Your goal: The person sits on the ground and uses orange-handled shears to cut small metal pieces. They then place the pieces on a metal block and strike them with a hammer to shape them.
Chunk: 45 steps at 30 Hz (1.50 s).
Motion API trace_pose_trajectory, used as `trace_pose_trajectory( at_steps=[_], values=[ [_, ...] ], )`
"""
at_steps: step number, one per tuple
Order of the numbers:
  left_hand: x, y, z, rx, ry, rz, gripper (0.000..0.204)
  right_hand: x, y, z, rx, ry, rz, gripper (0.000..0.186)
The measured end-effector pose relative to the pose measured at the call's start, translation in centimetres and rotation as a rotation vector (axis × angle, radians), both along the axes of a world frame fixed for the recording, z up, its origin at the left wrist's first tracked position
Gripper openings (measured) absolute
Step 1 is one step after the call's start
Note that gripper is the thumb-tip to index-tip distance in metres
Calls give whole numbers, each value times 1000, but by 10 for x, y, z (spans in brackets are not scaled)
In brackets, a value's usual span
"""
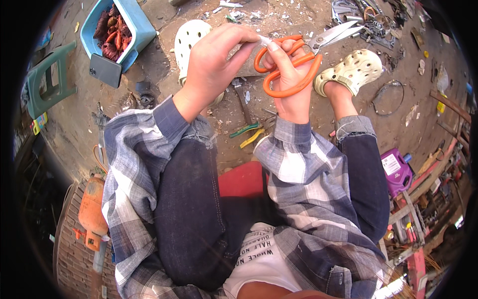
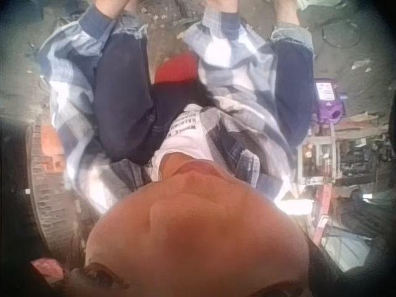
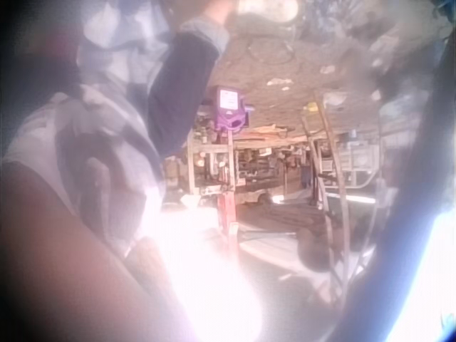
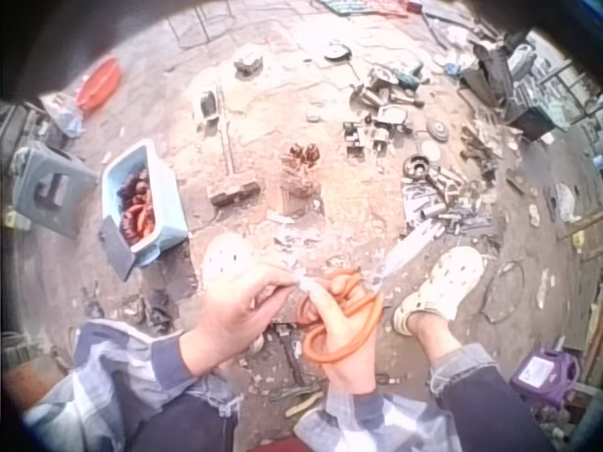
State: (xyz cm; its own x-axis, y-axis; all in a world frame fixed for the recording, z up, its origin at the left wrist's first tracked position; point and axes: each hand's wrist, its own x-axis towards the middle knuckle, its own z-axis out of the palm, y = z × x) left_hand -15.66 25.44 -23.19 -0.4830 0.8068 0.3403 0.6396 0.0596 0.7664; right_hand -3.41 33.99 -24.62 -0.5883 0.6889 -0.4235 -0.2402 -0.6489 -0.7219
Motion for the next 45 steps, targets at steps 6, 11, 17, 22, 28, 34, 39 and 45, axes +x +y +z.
trace_pose_trajectory(
  at_steps=[6,11,17,22,28,34,39,45],
  values=[
    [15,2,5,-35,-566,96,14,3,1,-4,24,-52,-31,22],
    [12,-4,7,-133,-811,94,13,0,1,4,55,-71,-5,24],
    [14,-2,-1,-163,-925,80,13,4,3,4,161,-191,20,26],
    [12,-5,10,-186,-758,115,12,-1,2,8,120,-130,65,26],
    [11,-4,8,-112,-934,77,13,6,6,-4,31,-59,58,26],
    [4,-7,13,-116,-1274,-32,19,3,7,2,-308,145,227,9],
    [1,-9,14,-113,-1443,-29,21,10,2,-15,-616,395,171,13],
    [-1,-7,21,-147,-1390,33,21,3,-2,-6,-523,355,105,12]
  ],
)
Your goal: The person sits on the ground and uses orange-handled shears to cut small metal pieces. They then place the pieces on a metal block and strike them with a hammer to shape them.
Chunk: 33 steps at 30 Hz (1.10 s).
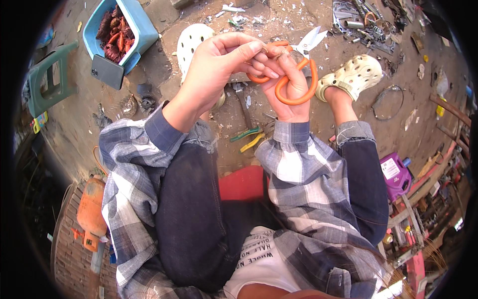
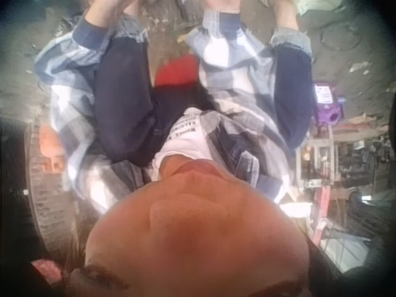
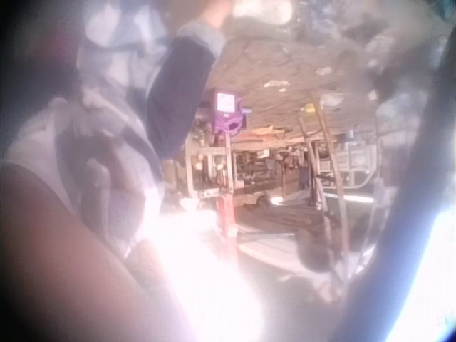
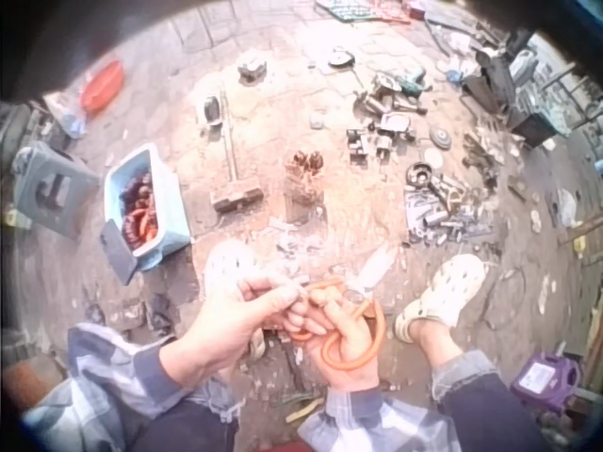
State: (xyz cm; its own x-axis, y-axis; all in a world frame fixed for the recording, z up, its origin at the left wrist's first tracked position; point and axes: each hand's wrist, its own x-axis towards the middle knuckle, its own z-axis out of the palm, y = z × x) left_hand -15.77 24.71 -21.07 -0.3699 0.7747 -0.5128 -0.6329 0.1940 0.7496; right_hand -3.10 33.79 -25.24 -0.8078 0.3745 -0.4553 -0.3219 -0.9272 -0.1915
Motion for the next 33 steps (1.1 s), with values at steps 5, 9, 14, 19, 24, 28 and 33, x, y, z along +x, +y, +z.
trace_pose_trajectory(
  at_steps=[5,9,14,19,24,28,33],
  values=[
    [-24,28,-20,-95,193,105,23,10,15,-11,68,-79,-89,15],
    [-79,70,-67,-150,589,222,15,12,16,-11,35,-104,-105,17],
    [-123,114,-112,-282,899,292,11,10,12,-13,110,-128,-88,18],
    [-148,121,-159,-274,1343,232,13,13,12,-18,255,-287,-79,18],
    [-130,100,-123,-176,953,244,14,18,13,-36,315,-491,-111,25],
    [-89,38,-93,-219,869,-13,16,24,6,-56,480,-675,6,29],
    [-60,-30,-89,-364,1044,-288,17,26,-16,-107,758,-873,127,30]
  ],
)
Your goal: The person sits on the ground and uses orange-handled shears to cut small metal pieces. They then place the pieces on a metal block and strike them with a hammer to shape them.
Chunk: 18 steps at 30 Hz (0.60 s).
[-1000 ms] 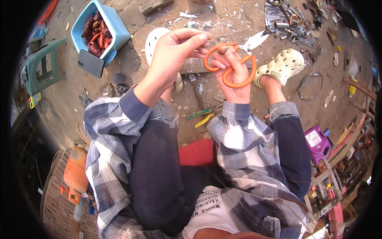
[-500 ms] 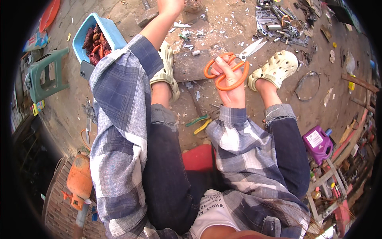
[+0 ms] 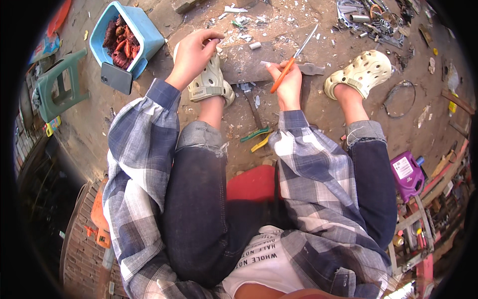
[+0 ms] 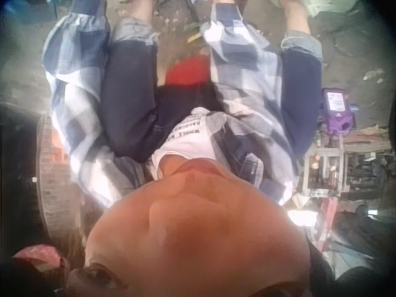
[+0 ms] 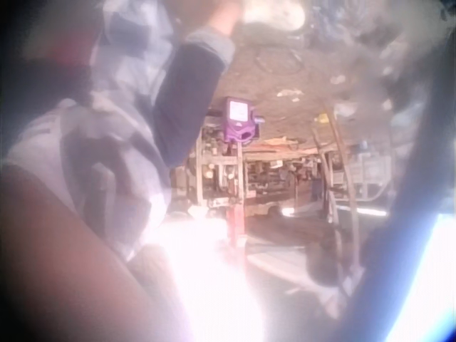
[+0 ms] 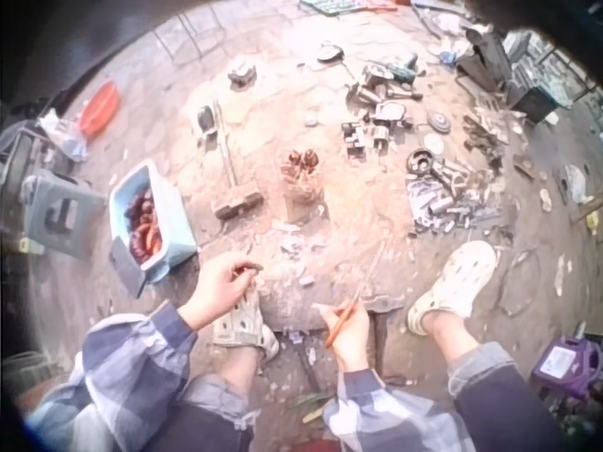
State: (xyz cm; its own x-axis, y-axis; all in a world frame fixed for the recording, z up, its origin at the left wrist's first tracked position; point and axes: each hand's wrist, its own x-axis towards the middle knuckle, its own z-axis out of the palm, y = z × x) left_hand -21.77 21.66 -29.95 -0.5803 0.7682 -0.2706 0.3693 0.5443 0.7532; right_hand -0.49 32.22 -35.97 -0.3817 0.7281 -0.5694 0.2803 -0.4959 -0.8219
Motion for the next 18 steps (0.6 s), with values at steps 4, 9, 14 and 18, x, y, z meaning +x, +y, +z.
trace_pose_trajectory(
  at_steps=[4,9,14,18],
  values=[
    [-1,-11,13,16,-100,15,19,-11,-16,0,83,-134,56,26],
    [-5,-15,22,40,-254,159,20,-19,-22,-7,265,-312,121,26],
    [-28,-13,8,-70,158,-123,24,-17,-18,-9,421,-370,146,28],
    [-34,16,-22,-307,418,-481,19,-22,-16,-2,256,-218,52,27]
  ],
)
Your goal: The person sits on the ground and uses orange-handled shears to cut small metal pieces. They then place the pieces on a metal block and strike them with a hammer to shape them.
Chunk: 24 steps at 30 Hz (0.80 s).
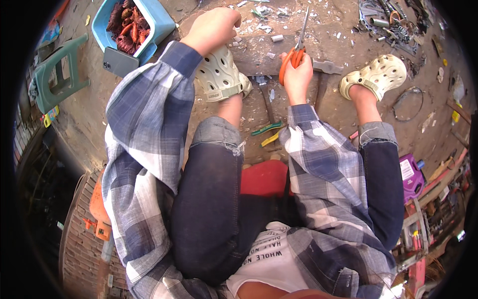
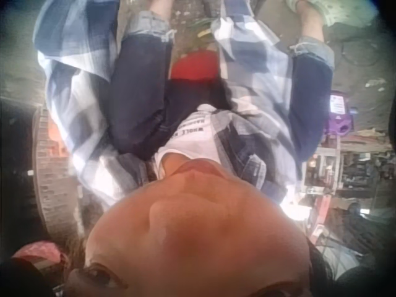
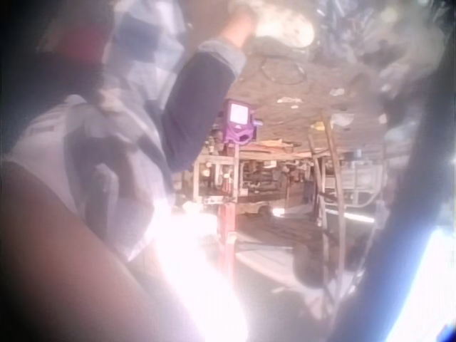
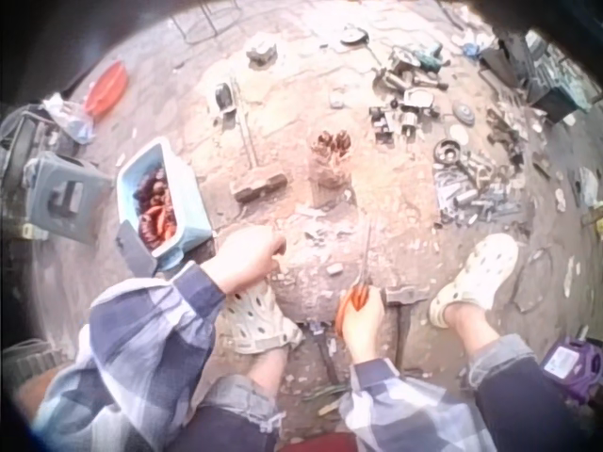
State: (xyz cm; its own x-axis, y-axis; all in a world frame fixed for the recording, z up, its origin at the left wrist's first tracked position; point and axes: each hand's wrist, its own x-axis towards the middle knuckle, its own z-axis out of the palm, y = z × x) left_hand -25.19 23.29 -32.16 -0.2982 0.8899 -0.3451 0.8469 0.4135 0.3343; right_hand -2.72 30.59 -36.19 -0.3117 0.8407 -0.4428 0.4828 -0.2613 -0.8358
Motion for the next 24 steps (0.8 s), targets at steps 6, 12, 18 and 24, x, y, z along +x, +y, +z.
trace_pose_trajectory(
  at_steps=[6,12,18,24],
  values=[
    [14,17,-29,-380,79,-184,20,-1,1,5,81,-116,42,30],
    [-13,22,-28,-311,78,-134,19,4,-2,-5,130,-138,90,21],
    [5,20,-25,-464,-170,-169,16,0,-8,4,109,-173,92,25],
    [22,23,-20,-324,36,-153,28,-6,-14,3,157,-166,133,23]
  ],
)
